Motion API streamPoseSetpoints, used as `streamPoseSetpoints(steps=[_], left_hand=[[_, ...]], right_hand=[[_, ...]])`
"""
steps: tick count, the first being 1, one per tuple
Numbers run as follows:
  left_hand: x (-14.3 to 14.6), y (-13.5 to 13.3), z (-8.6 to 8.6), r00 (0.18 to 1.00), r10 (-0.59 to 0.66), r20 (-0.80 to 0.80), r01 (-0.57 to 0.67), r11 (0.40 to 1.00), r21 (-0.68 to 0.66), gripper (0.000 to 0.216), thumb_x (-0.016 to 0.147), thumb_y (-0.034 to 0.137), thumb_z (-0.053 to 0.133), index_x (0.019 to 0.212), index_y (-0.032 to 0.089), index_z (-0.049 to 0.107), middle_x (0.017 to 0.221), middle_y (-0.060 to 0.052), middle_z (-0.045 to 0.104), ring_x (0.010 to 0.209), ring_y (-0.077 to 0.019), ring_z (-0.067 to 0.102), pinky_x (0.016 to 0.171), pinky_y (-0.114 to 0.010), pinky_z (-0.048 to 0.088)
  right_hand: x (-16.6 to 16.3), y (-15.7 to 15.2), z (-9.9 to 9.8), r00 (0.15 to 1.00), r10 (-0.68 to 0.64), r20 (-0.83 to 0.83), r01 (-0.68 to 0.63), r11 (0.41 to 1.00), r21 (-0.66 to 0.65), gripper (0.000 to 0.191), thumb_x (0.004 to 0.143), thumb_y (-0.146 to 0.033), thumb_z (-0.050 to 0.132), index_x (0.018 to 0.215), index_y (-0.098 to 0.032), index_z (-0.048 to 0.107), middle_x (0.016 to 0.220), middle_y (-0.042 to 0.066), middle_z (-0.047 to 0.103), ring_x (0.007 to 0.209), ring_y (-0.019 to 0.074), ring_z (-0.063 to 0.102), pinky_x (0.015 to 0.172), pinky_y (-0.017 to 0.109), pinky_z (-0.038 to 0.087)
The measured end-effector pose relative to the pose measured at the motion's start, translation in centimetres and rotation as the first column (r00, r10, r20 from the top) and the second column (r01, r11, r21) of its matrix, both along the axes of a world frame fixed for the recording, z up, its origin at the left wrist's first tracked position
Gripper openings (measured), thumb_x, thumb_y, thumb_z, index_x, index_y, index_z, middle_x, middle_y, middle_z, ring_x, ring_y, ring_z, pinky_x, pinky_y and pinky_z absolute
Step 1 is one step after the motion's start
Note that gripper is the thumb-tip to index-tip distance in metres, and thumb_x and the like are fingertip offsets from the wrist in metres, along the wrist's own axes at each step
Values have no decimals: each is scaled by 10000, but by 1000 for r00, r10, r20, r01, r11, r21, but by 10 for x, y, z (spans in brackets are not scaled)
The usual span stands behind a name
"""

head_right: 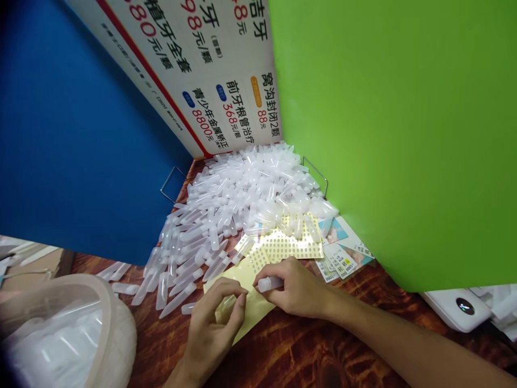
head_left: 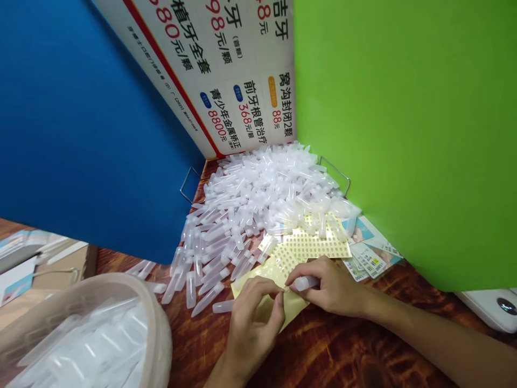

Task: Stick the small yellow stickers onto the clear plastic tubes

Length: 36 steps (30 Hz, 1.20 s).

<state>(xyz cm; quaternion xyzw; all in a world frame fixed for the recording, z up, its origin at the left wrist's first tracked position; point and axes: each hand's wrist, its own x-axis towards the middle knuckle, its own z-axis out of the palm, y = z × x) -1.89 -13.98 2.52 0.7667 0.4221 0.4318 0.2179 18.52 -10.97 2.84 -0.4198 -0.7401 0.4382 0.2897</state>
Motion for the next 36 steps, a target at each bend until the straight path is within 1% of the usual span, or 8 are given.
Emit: streamPoseSetpoints(steps=[4,9,12,16,21,26,31,36], left_hand=[[4,-4,3,994,-29,105,43,990,-132,92,915,138,584,873,210,623,792,1,656,748,-138,628,686,-247,489],[10,-8,-2,986,-56,156,87,977,-193,78,907,148,589,870,198,635,796,-20,672,752,-154,628,702,-275,484],[11,-9,-5,987,-60,148,86,980,-179,76,898,151,581,866,195,635,787,-33,671,749,-167,612,699,-293,471],[9,-7,-7,990,-41,133,59,989,-134,81,875,130,582,859,196,625,761,-19,653,717,-158,588,683,-291,445],[8,-7,-8,994,-36,103,45,995,-87,70,872,135,586,869,196,620,757,-14,654,726,-161,580,699,-296,437],[8,-8,-8,996,-34,84,37,998,-41,63,874,131,582,867,191,598,751,-8,649,714,-156,570,711,-301,430],[9,-8,-8,997,-28,76,30,999,-26,67,890,130,568,867,191,584,759,-9,650,712,-152,580,718,-303,433],[9,-8,-9,998,-22,58,23,1000,-6,67,891,135,570,863,195,583,753,-7,647,703,-151,574,721,-302,440]], right_hand=[[0,0,-2,999,29,20,-29,999,35,179,802,-116,621,859,-208,764,783,-2,760,711,150,675,657,224,439],[1,0,-6,994,80,76,-86,993,81,238,750,-76,602,865,-214,758,767,-6,753,687,151,652,699,247,436],[2,-1,-7,989,110,95,-118,989,85,263,747,-80,581,884,-219,756,794,4,761,711,166,660,700,260,435],[0,0,-6,982,142,125,-153,985,83,264,764,-97,552,883,-222,752,787,14,757,714,177,660,682,272,430],[-1,1,-5,978,125,169,-144,984,104,247,785,-113,548,887,-218,746,784,19,757,700,178,657,661,274,423],[-1,0,-6,978,134,163,-153,982,112,244,795,-108,552,898,-216,745,794,12,761,697,170,660,656,264,430],[-1,-1,-7,975,131,179,-156,978,135,220,819,-123,556,898,-210,742,776,15,753,678,168,651,644,261,437],[0,-1,-7,972,127,198,-157,977,147,225,809,-117,555,895,-212,740,778,21,753,687,176,656,658,268,450]])
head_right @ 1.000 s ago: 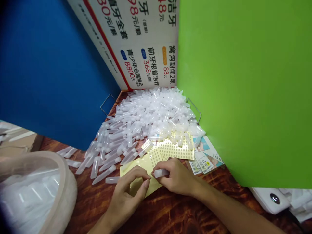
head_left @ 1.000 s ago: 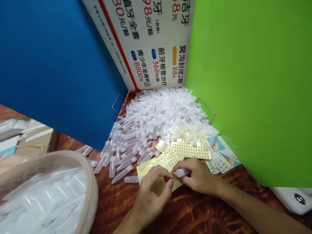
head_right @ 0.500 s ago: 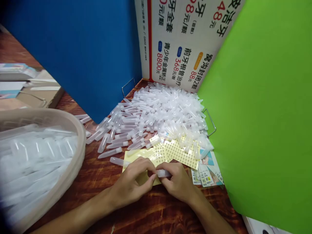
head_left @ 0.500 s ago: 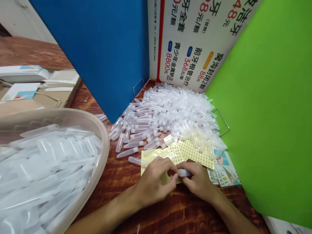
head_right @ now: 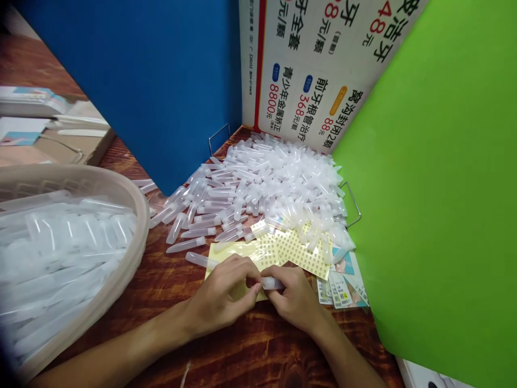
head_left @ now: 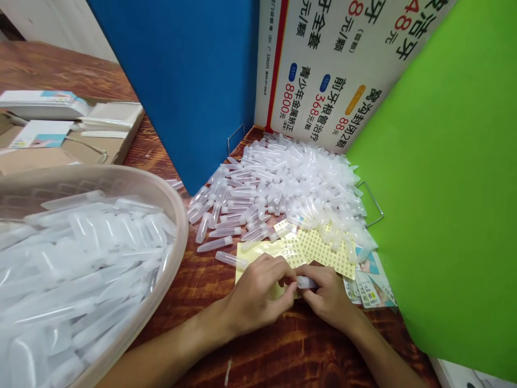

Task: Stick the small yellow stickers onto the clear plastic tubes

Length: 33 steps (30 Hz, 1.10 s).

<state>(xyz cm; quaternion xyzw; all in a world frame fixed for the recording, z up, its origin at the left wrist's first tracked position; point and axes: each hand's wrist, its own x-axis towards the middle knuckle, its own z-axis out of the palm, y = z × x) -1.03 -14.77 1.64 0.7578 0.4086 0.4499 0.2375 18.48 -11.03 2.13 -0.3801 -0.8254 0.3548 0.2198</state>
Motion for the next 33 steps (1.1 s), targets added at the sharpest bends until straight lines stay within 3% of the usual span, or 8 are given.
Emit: streamPoseSetpoints(steps=[26,33], left_hand=[[-3,2,2,999,8,-52,-8,1000,-4,72,919,183,578,871,191,631,780,-26,697,710,-159,606,716,-301,452],[-6,4,-2,999,38,-37,-39,999,-25,186,948,253,615,783,184,666,720,-20,703,675,-155,625,705,-303,450]], right_hand=[[1,0,-1,1000,2,29,-3,1000,30,197,820,-126,540,876,-210,708,748,18,733,651,171,629,643,269,435],[2,1,-4,1000,2,29,-2,1000,19,235,821,-104,535,927,-209,716,818,26,758,725,184,671,669,274,440]])
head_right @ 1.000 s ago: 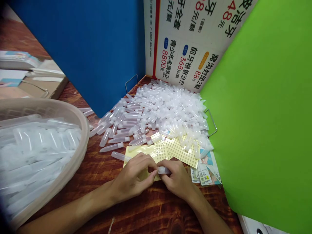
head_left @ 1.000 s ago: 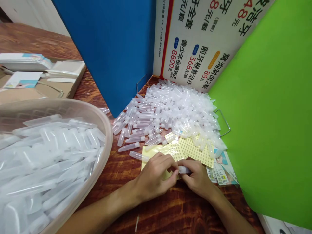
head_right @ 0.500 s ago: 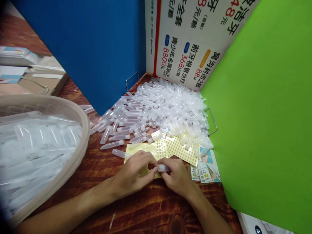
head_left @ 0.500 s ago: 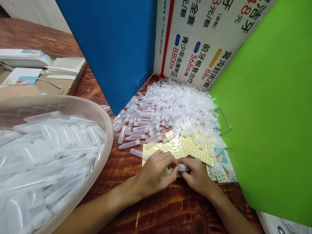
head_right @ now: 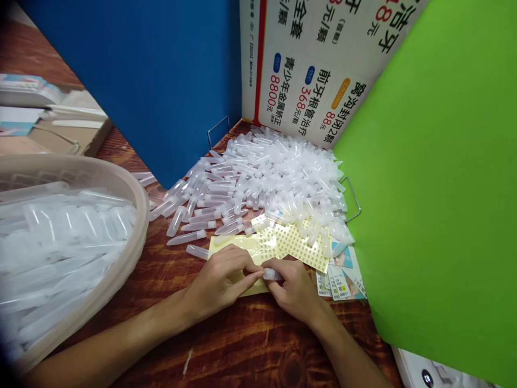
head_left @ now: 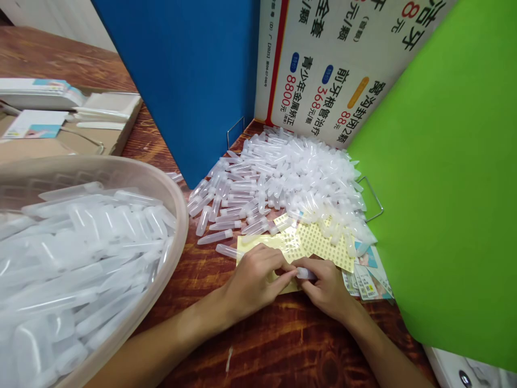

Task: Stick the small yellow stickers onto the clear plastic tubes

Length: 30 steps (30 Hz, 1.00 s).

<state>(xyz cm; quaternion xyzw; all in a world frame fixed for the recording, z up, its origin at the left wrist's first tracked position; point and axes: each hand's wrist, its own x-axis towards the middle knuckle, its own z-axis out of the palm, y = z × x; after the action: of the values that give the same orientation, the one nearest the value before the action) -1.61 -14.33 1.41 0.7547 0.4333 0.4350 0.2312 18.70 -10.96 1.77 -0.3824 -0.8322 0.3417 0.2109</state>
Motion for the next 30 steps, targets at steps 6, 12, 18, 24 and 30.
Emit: streamPoseSetpoints(steps=[6,12,18,24,30], left_hand=[[2,1,2,997,18,82,-6,989,-147,197,941,297,649,783,192,704,722,-3,713,676,-147,622,674,-274,448],[4,-1,1,989,-83,120,109,970,-220,187,903,344,707,790,195,708,766,1,731,723,-151,649,701,-259,452],[1,-1,-1,920,-384,-80,372,919,-132,220,976,353,603,874,186,703,813,-20,757,732,-164,684,742,-280,435],[1,-5,-1,888,-389,-244,392,919,-40,176,959,220,570,807,181,648,764,-26,728,693,-168,662,695,-298,413],[1,-5,3,923,-312,-224,310,950,-46,232,996,245,499,805,191,618,744,-12,708,673,-153,648,666,-268,429]], right_hand=[[-1,1,4,1000,-16,15,17,1000,-14,206,844,-123,536,913,-211,709,796,21,749,697,177,658,642,269,433],[3,-2,-1,996,74,40,-78,991,113,156,868,-182,551,922,-193,697,756,43,742,657,183,657,610,278,408],[3,-4,-8,981,180,78,-195,932,307,151,899,-249,543,813,-182,648,607,41,666,525,186,606,520,297,337],[4,-6,-8,975,212,73,-224,907,356,259,970,-344,496,953,-158,677,641,53,692,535,199,641,521,305,374],[1,1,8,994,-27,-106,46,982,182,198,936,-352,599,914,-196,718,628,6,649,516,155,572,506,276,391]])
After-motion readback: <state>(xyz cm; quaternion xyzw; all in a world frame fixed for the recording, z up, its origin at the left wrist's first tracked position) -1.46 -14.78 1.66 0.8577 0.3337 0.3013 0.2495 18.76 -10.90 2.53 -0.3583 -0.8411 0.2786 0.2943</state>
